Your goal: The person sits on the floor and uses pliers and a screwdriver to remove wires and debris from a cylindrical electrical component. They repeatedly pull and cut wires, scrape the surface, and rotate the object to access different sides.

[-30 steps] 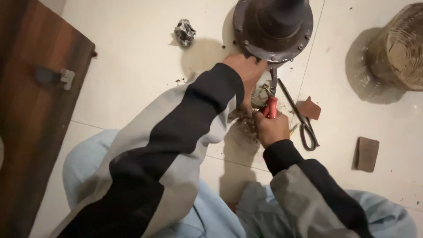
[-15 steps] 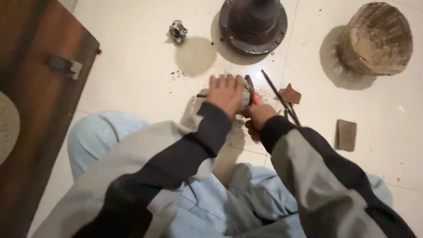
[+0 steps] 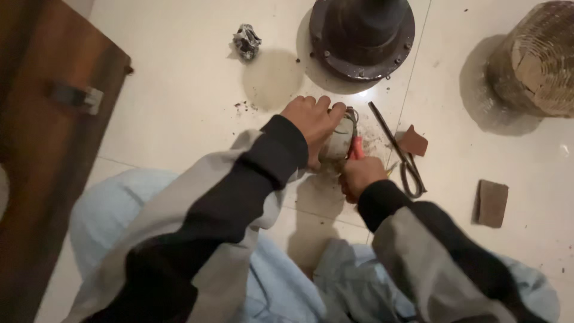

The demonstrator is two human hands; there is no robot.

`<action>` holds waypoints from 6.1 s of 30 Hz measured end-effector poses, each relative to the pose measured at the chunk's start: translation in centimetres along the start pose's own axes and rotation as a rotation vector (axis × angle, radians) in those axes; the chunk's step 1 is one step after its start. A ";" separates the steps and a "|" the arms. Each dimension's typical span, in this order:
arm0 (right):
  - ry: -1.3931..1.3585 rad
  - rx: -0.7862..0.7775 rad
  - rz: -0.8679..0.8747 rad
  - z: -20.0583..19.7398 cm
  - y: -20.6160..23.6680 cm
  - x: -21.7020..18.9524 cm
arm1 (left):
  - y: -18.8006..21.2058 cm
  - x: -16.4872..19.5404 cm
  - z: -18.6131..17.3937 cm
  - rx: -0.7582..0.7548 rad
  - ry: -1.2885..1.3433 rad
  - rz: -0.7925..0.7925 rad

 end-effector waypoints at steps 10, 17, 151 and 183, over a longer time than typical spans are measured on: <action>0.018 0.075 -0.157 0.8 -4.9 1.9 | -3.9 -3.0 1.1 -0.384 0.018 0.101; 1.032 -0.226 -0.552 4.9 -4.7 -1.4 | -1.4 -1.3 1.5 0.053 -0.159 0.003; 1.357 -0.061 -1.717 -13.1 26.1 -16.2 | 6.0 7.4 -18.6 0.245 1.154 0.492; -0.057 -0.310 0.011 -2.9 12.3 -1.1 | 3.3 -1.6 -5.1 0.091 0.327 -0.544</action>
Point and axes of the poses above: each hand's wrist, its own y-axis away from the middle knuckle, its own z-axis out of the palm, x = y × z, the point moved 9 cm from there along -y, towards the middle knuckle, and after that the axes turned 7 degrees about -y, right-handed, at the moved point
